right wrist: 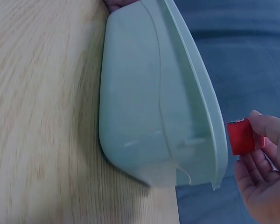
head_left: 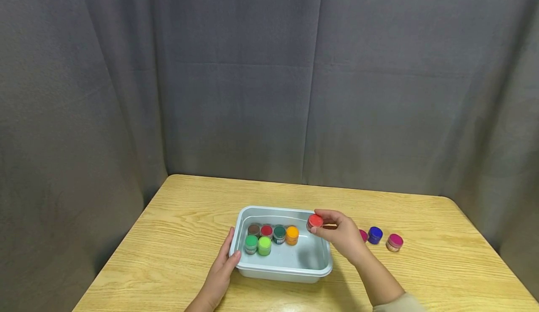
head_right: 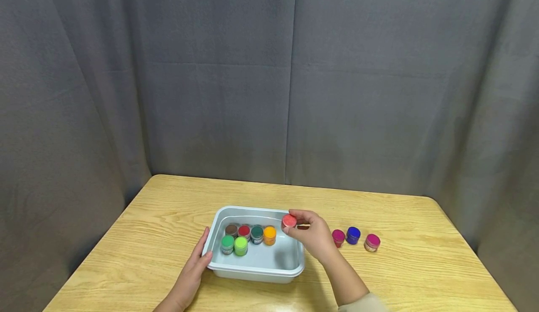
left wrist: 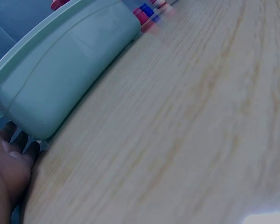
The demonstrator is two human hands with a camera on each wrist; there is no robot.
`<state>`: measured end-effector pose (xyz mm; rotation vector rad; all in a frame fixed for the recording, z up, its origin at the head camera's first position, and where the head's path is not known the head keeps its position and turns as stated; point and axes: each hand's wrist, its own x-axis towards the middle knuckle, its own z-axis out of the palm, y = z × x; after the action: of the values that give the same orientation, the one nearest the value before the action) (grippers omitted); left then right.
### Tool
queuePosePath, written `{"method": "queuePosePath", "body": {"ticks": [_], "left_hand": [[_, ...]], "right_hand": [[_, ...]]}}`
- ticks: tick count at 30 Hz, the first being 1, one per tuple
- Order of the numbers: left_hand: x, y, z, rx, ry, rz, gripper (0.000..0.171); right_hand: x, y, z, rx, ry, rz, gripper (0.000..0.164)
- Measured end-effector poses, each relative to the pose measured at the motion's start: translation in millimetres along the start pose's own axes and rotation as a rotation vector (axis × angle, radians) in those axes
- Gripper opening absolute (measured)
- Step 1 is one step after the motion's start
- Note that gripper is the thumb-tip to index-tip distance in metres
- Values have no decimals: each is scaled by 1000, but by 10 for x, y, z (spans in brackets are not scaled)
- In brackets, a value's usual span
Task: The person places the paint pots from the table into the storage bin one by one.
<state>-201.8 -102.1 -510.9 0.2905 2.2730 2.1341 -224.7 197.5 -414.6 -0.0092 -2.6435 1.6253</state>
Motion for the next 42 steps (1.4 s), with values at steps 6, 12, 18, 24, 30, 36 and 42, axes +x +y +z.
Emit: {"method": "queuePosePath", "body": {"ticks": [6,12,18,24,30,36,42], "left_hand": [[-4,3,0,5,-3,1,63],[-3,3,4,-6,-8,2,63],[-1,4,5,-20,-15,2,62],[6,2,0,-14,-18,4,62],[6,2,-3,-16,-21,8,63],[4,-2,0,-10,-13,5,63],[0,-13,1,-1,-11,12,63]], "right_hand": [[4,-59,118,30,-19,5,48],[30,-92,261,53,-40,-5,45],[77,-93,406,52,-106,-6,43],[116,-78,521,54,-156,-4,44],[136,-40,622,37,-184,-34,44],[149,-12,719,-13,-187,-36,40],[156,-4,768,-54,-210,-9,40]]}}
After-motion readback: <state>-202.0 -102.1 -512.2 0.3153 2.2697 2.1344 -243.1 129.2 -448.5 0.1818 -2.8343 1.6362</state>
